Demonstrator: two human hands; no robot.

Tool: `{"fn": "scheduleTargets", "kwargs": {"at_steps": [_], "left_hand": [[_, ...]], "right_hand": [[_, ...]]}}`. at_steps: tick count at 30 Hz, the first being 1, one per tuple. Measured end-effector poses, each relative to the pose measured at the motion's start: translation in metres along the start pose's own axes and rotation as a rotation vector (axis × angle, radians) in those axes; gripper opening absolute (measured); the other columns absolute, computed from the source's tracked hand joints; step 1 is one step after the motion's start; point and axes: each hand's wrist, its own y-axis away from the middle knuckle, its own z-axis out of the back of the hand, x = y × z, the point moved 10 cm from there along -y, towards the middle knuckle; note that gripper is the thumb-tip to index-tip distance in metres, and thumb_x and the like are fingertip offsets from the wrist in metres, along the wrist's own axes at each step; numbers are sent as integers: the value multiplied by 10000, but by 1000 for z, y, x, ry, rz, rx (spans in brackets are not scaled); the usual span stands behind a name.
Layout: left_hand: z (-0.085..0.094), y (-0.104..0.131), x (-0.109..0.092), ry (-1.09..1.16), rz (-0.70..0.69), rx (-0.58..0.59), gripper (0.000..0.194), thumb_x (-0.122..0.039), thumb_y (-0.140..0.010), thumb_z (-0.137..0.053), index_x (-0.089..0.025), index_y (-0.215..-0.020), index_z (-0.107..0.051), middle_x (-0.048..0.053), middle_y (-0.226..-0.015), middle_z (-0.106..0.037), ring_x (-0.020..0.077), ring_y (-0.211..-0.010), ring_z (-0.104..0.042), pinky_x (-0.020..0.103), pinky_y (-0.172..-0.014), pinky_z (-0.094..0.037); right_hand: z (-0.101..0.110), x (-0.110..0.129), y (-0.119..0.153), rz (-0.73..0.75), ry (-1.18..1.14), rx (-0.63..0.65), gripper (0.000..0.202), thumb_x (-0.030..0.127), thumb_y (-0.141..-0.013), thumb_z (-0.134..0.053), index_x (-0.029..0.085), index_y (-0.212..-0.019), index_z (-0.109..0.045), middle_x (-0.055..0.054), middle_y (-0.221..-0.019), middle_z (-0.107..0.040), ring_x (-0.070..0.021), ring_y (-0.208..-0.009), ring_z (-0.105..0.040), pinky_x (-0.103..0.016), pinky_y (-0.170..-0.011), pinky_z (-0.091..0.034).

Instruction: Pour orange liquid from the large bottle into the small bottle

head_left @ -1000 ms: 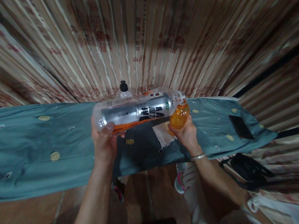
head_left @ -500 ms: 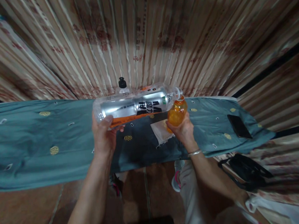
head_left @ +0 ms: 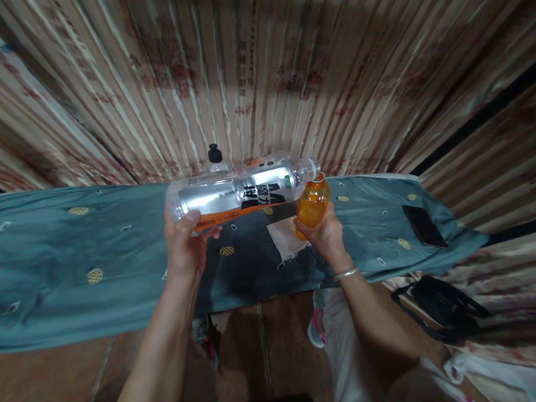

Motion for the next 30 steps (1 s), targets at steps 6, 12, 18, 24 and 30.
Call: {"fn": "scheduleTargets", "kwargs": {"at_steps": [6,12,18,24,30], "left_hand": [[-4,-3,-2,-6,-32,2,466,-353,-611,-798,-204,-1019,-630,18,-779,-658,160,-539,-600,255,-413,-415],[-5,-5,0,2,-9,-20,493,-328,-576,-806,-207,-1012,-610,6,-775,-670,157,-521,-613,243,-409,-444],[-8,-7,-4,-5,-25,6,432,-308,-590,-790,-214,-979,-628,3,-747,-661,144,-513,-582,225,-394,-440],[-6,-8,-3,4,1,-8,472,-301,-587,-811,-224,-1027,-657,21,-795,-674,165,-553,-614,229,-392,-460],[-9,-6,-3,-3,2,18,495,-311,-617,-791,-220,-1085,-658,4,-760,-676,149,-519,-614,221,-390,-470]], "right_hand": [[-1,0,-1,20,-18,-7,809,522,-667,-748,155,-1333,-474,-161,-1147,-727,-338,-1023,-735,-436,-854,-601],[0,3,-1,37,-75,-6,795,514,-654,-745,131,-1307,-500,-183,-1147,-725,-348,-1036,-730,-469,-867,-602],[-1,3,0,72,-90,-32,825,512,-681,-738,141,-1370,-479,-176,-1175,-727,-350,-1034,-732,-493,-865,-607],[-1,1,3,74,-73,-45,848,524,-679,-751,138,-1386,-483,-170,-1192,-723,-330,-1030,-737,-446,-866,-610],[-1,-1,5,90,-82,-79,848,508,-686,-764,136,-1392,-476,-170,-1186,-725,-315,-1051,-730,-425,-873,-604]]}}
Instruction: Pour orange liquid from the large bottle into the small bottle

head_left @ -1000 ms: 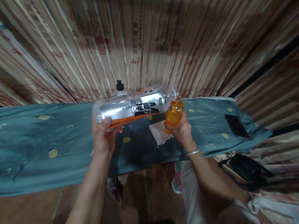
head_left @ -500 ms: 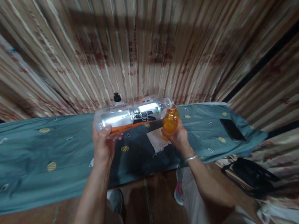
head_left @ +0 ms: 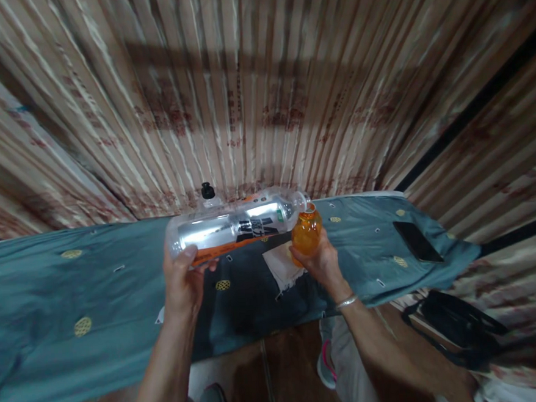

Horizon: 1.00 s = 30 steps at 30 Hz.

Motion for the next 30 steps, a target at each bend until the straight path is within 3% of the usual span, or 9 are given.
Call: {"fn": "scheduleTargets", "kwargs": {"at_steps": [4,8,15,20,30], "left_hand": [[5,0,5,26,22,-32,499,-304,-595,-817,-203,-1059,-668,10,-755,-687,154,-517,-621,229,-397,-479],[6,-1,8,2,36,10,495,-320,-624,-833,-207,-1077,-670,31,-783,-691,168,-514,-608,268,-403,-483],[-4,7,5,-21,49,-22,496,-307,-632,-801,-223,-1101,-663,38,-802,-685,174,-570,-617,244,-411,-483],[-8,8,9,-16,92,-48,582,-307,-567,-816,-191,-1116,-663,30,-773,-680,166,-564,-617,222,-409,-482],[6,4,8,12,74,-79,551,-302,-546,-829,-183,-1065,-689,39,-760,-695,169,-542,-607,227,-398,-463]], "right_hand": [[-3,-5,2,-5,-9,-3,852,524,-689,-748,121,-1390,-477,-178,-1160,-730,-337,-1050,-727,-473,-882,-606],[-2,-9,5,-3,7,-33,915,559,-675,-752,125,-1423,-455,-192,-1213,-711,-366,-1076,-717,-528,-903,-601],[-3,-12,7,5,-11,-29,917,575,-702,-743,190,-1466,-414,-164,-1246,-708,-353,-1069,-731,-520,-893,-611],[-2,-15,8,-35,-44,-21,939,592,-695,-757,160,-1463,-430,-171,-1252,-710,-353,-1061,-736,-481,-885,-616],[-1,-5,5,-23,-75,18,899,571,-670,-824,160,-1400,-496,-164,-1257,-710,-346,-1133,-708,-461,-942,-593]]}}
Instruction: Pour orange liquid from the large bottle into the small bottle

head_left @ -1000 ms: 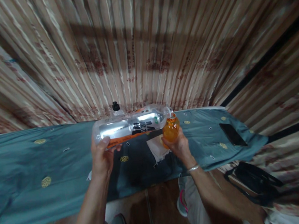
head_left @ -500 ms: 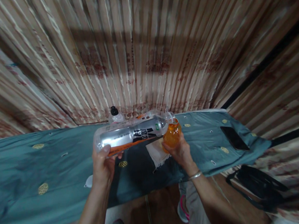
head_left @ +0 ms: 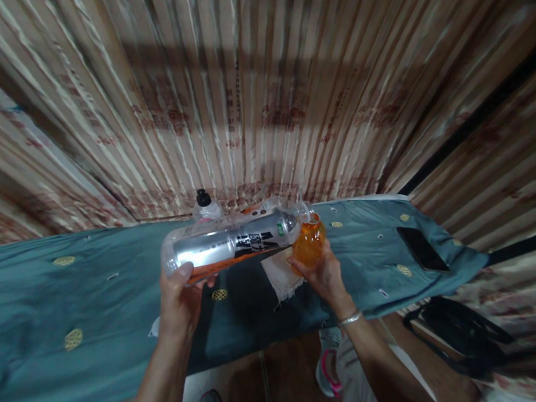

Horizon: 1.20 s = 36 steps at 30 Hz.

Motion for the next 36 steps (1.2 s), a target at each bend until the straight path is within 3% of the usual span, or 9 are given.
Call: {"fn": "scheduleTargets", "kwargs": {"at_steps": [7,13,22,27,36], "left_hand": [[-1,0,-6,-44,-22,29,543,-321,-581,-791,-204,-1102,-698,51,-775,-698,152,-497,-554,235,-368,-411],[-2,0,-11,-57,-27,40,537,-311,-581,-781,-211,-1103,-707,25,-686,-661,158,-477,-541,249,-364,-406],[-1,2,-13,-86,-26,50,484,-347,-606,-789,-206,-1062,-708,14,-633,-640,148,-451,-502,264,-387,-422],[2,4,-12,-88,15,0,565,-341,-557,-801,-224,-1101,-704,25,-744,-676,152,-514,-551,242,-394,-422],[3,3,-15,-93,1,-4,488,-329,-551,-783,-240,-1028,-724,56,-819,-677,174,-561,-562,256,-387,-429]], "right_hand": [[4,11,1,102,-29,-38,904,549,-710,-810,148,-1442,-463,-190,-1393,-622,-352,-1296,-611,-500,-1067,-531],[-2,6,1,18,-50,21,870,554,-712,-790,133,-1406,-475,-171,-1233,-709,-334,-1104,-719,-458,-924,-609],[-2,1,3,37,-6,-15,942,571,-699,-796,127,-1450,-441,-204,-1311,-678,-347,-1201,-680,-474,-992,-577],[-1,1,3,48,-6,-40,949,566,-701,-793,125,-1457,-426,-209,-1341,-660,-345,-1226,-666,-473,-1005,-571],[-2,-2,6,63,-15,-65,909,593,-720,-760,133,-1438,-444,-188,-1305,-673,-335,-1197,-674,-504,-1006,-572]]}}
